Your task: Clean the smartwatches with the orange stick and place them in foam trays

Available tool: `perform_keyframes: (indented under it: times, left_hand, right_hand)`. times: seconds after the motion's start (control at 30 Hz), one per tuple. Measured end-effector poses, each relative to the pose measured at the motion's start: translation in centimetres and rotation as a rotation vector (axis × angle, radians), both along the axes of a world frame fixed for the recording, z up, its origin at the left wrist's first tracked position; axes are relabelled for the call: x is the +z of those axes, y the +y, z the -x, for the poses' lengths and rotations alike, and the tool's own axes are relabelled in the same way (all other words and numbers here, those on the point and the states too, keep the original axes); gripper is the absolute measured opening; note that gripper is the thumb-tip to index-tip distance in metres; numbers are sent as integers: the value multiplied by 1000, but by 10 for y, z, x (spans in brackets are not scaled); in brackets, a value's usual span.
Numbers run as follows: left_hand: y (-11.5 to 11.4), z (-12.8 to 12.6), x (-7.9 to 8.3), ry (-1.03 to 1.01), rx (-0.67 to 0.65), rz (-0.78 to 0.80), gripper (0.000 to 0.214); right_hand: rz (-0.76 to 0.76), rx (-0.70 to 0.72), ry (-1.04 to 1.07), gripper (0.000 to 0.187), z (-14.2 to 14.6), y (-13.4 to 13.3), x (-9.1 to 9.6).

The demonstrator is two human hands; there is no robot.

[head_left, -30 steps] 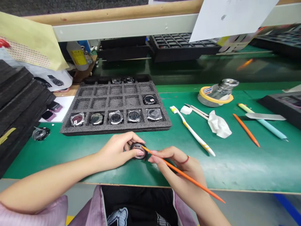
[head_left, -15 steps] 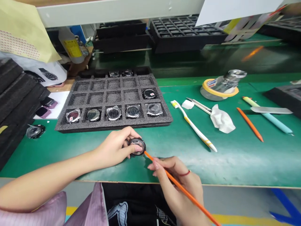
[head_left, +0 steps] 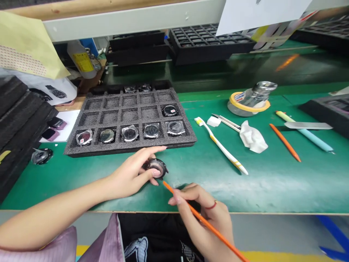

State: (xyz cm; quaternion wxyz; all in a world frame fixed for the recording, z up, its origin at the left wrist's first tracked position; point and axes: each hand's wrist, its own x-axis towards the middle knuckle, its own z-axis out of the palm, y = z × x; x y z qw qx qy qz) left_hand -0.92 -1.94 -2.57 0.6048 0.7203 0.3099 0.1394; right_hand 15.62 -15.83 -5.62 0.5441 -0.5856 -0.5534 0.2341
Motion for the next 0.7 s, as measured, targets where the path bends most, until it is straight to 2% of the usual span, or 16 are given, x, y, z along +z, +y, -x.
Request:
perform_keyframes:
  times: [0.13, 0.2, 0.27, 0.33, 0.4, 0.53, 0.7]
  left_hand:
    - [-2, 0, 3, 26, -61, -44, 24]
    - [-1, -2, 3, 80, -19, -66, 21]
    - [0, -3, 2, 124, 6, -51, 23]
    - [1, -4, 0, 122, 15, -21, 23]
    - [2, -4, -1, 97, 18, 7, 22]
    - [3, -4, 0, 58, 27, 54, 20]
    - [4, -6, 2, 63, 13, 67, 17]
  right_hand:
    - [-14, -133, 148, 8, -14, 7, 4]
    - [-26, -96, 129, 7, -19, 11, 7]
    - [-7, 5, 66, 6, -21, 17, 11]
    - [42, 92, 2, 4, -22, 22, 14]
    - [77, 122, -32, 4, -22, 28, 16]
    - [100, 115, -37, 8, -21, 31, 13]
    - [21, 11, -96, 10, -11, 14, 3]
